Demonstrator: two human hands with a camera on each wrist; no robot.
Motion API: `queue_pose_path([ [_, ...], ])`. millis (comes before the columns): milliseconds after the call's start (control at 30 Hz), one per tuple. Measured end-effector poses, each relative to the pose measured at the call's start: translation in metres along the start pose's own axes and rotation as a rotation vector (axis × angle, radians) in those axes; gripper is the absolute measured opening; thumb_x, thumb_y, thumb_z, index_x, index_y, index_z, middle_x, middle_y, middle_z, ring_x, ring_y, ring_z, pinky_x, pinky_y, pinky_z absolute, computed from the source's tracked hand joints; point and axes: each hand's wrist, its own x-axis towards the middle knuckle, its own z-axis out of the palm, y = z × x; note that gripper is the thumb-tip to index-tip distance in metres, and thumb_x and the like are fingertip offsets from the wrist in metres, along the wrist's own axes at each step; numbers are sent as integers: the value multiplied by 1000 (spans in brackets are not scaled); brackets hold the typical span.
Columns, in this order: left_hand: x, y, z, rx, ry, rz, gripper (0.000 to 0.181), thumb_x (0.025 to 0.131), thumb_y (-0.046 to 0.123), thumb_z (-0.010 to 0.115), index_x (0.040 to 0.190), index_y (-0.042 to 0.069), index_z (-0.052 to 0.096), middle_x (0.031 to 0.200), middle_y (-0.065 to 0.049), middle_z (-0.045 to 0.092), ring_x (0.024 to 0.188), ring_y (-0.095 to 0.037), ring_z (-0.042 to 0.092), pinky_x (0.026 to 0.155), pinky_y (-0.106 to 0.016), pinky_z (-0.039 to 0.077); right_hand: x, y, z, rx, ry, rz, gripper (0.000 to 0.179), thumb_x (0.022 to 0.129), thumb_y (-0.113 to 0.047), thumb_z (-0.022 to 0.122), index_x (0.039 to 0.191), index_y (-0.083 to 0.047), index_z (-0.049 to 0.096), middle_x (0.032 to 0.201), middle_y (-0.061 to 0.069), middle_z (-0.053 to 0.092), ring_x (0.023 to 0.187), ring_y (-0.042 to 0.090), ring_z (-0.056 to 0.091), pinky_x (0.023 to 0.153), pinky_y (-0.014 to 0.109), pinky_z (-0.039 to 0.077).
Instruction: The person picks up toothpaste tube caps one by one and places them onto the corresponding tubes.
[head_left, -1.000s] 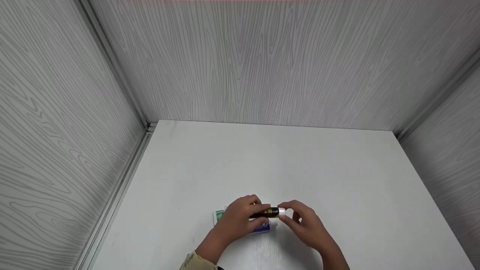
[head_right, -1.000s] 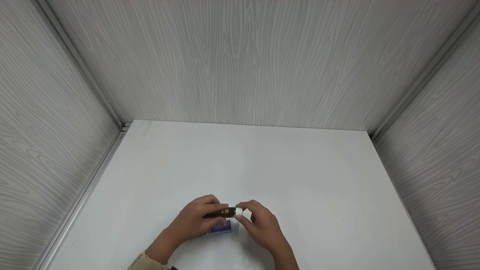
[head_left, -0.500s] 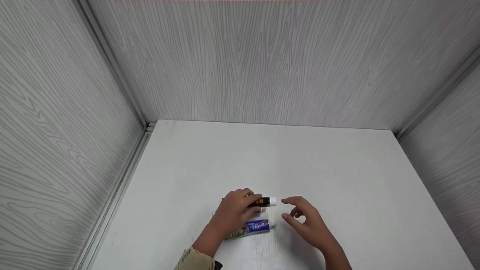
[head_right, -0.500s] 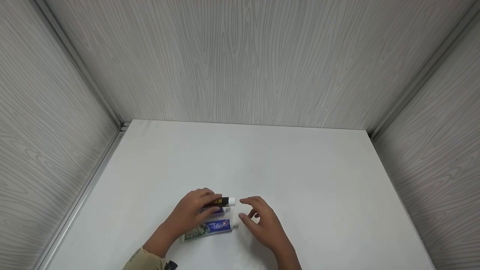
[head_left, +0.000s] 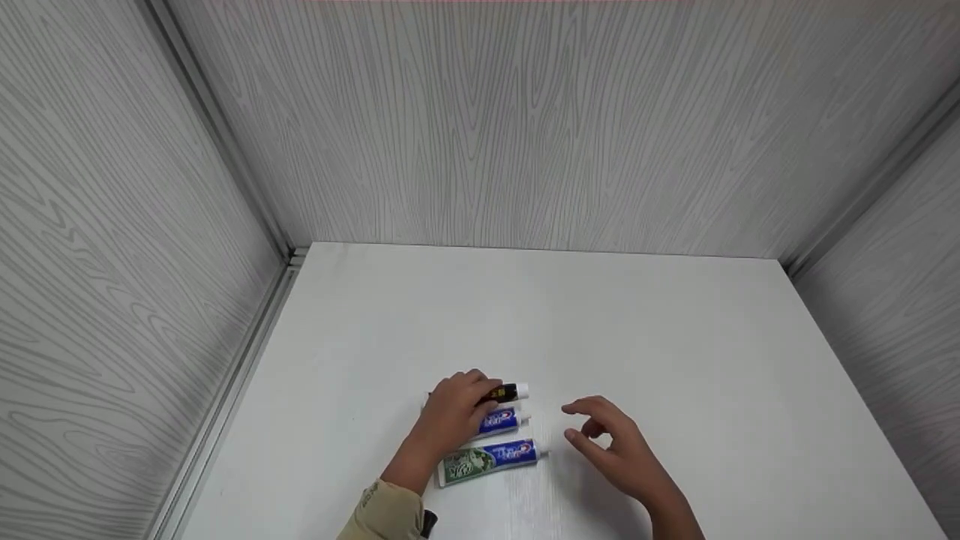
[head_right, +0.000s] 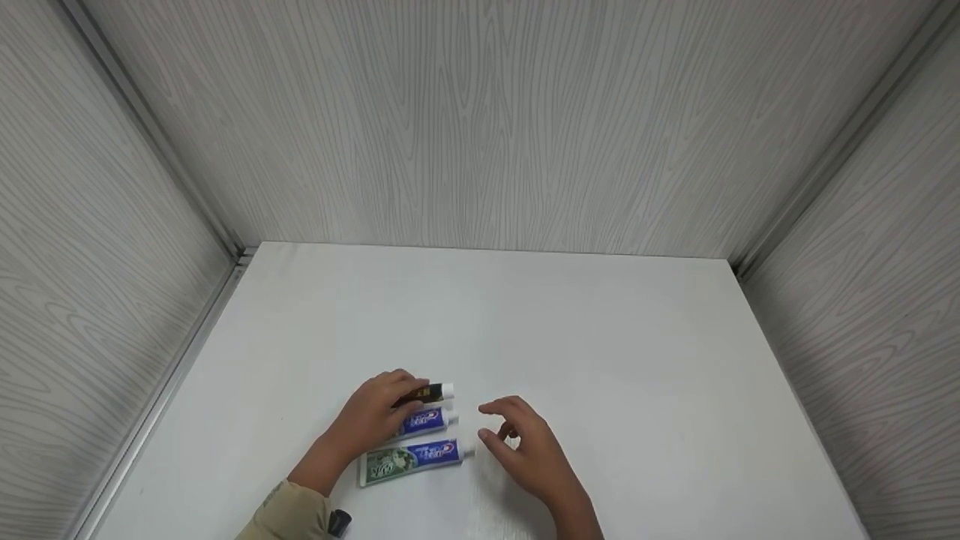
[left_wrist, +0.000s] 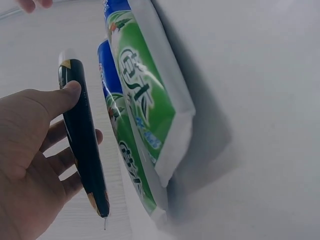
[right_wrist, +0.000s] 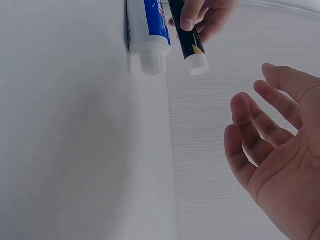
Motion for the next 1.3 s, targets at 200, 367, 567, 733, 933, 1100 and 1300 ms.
queue_pose_path([
  [200,1,-8,2,17,-3,-19,29,105,23,69,133,14,74,115,-3,74,103,-23,70,91,-46,58,-1,1,-1,13,-5,9,28,99,-27,78,125,-37,71,122,-9,69,86,9,62,84,27,57],
  [367,2,-15,4,19,5,-21,27,104,19,69,131,14,75,113,-3,75,101,-24,70,90,-47,59,-2,1,-1,15,-10,15,27,100,-27,77,124,-36,71,124,-8,69,87,8,62,85,28,58],
  [567,0,-22,7,5,-25,-34,27,103,16,70,130,12,76,114,-4,76,99,-25,71,88,-48,58,-3,1,0,14,-16,25,26,100,-27,77,123,-36,71,123,-10,69,87,8,63,85,28,58],
  [733,-2,-24,8,-1,-61,-74,28,104,15,68,131,10,75,115,-4,77,102,-26,70,90,-49,57,-2,2,-1,17,-20,22,24,100,-27,76,122,-37,71,123,-11,68,86,9,63,85,28,58],
  [933,-2,-19,7,6,-72,-107,28,105,16,68,131,10,75,116,-6,76,106,-27,71,94,-49,58,-1,2,-2,12,-8,22,28,100,-28,76,126,-36,70,122,-3,71,88,8,63,85,30,58],
  [1100,-2,-16,5,15,-68,-118,28,102,21,72,128,12,76,116,-6,77,107,-27,74,97,-51,57,3,0,-6,-79,34,12,31,99,-27,78,128,-35,70,121,-11,70,93,8,66,86,42,59],
  [1300,-4,-10,-1,25,-48,-117,27,100,23,75,125,12,78,116,-5,76,108,-25,74,99,-50,57,6,1,-9,-276,117,0,26,100,-32,77,125,-27,75,123,-15,70,111,16,68,93,48,58],
])
